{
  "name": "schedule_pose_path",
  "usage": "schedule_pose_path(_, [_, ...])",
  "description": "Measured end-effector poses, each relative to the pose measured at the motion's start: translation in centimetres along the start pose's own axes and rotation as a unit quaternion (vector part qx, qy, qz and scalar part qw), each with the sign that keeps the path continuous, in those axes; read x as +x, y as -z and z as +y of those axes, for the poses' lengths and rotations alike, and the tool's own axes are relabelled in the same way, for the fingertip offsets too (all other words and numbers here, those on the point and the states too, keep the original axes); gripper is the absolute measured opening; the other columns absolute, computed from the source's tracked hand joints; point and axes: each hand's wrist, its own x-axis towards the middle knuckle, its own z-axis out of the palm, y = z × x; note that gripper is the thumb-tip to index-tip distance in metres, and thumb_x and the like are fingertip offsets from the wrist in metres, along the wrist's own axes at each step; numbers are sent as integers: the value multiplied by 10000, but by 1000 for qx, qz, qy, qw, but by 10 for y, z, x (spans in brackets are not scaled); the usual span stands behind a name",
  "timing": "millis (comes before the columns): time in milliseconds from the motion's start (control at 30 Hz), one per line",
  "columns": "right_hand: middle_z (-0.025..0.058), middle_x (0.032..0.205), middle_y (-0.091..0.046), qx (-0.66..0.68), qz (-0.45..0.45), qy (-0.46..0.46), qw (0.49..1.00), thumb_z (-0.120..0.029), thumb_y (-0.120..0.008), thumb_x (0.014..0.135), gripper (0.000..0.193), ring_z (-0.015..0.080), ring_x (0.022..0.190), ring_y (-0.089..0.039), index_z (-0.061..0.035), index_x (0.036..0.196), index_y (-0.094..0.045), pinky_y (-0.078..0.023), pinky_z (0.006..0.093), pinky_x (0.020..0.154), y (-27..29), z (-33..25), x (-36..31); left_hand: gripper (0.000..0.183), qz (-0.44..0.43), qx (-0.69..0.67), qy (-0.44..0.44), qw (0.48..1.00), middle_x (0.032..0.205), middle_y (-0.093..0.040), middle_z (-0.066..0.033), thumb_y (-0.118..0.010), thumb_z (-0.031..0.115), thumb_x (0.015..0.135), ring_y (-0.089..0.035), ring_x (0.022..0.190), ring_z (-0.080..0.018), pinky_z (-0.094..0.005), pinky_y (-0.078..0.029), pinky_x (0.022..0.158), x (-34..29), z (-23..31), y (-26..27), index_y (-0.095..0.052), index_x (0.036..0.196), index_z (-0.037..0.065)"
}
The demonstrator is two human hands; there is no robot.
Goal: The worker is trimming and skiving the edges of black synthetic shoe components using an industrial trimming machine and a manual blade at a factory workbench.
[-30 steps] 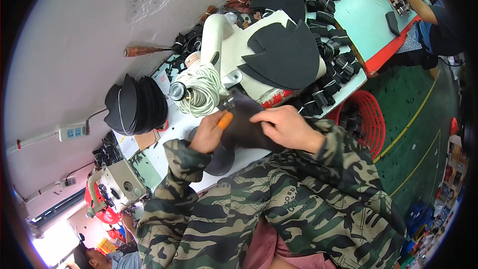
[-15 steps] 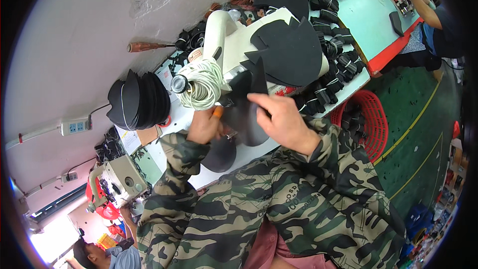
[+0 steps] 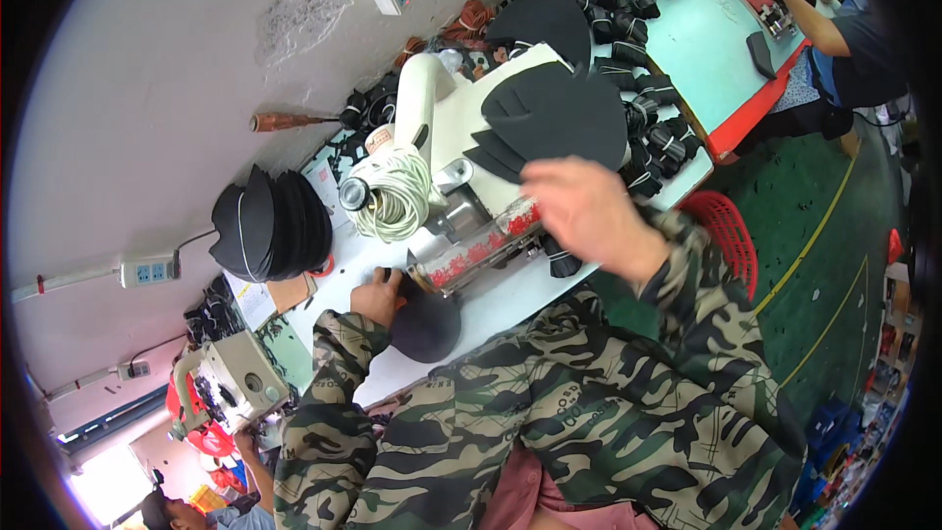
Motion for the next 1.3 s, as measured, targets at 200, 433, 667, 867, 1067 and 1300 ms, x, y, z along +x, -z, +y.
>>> schedule_pose_path(200, [113,1015,-658,274,-288,-30,917,-133,-642,803,233,319,923,-639,-77,1027,-673,-513,431,823,-47,-48,-44,283,1,71,-33,997,953,-651,-134,-762,281,715,-644,869,-287,-452,-500,739,-12,-3,5,-657,913,109])
schedule_pose_path(433, [136,1028,-693,509,-329,-155,780,-88,-657,767,276,270,935,-664,-59,1041,-680,-505,347,838,-52,-37,-38,190,-134,-394,-254,873,823,-634,-166,-621,188,901,-612,751,-266,-358,-478,706,-21,60,133,-637,956,7])
schedule_pose_path(667, [206,806,-644,476,-231,-267,805,-58,-609,817,396,265,655,-622,-1,1209,-591,-483,370,635,-101,-97,-36,269,-244,-589,71,768,612,-597,-65,-510,194,960,-535,439,-144,-277,-416,409,11,23,128,-658,906,-25])
schedule_pose_path(867, [74,853,-621,468,-253,-279,799,9,-554,876,446,84,720,-543,20,1319,-502,-479,268,659,-93,-109,-19,284,-239,-650,78,717,514,-506,-46,-479,225,972,-438,340,-126,-267,-323,320,17,8,129,-604,825,17])
schedule_pose_path(1067, [183,908,-680,452,-195,-266,829,-120,-608,799,348,299,773,-662,-22,1131,-645,-518,365,732,-90,-64,-35,279,-68,-568,29,819,585,-554,-36,-494,249,993,-467,375,-115,-266,-357,343,41,45,100,-639,970,12])
schedule_pose_path(1300, [156,896,-692,266,-124,-151,944,-47,-579,794,248,323,806,-667,-32,1018,-684,-531,377,737,-8,-22,-20,372,-10,-603,-75,794,962,-641,-108,-375,243,1034,-654,648,-113,-191,-456,525,-13,88,125,-481,1323,34])
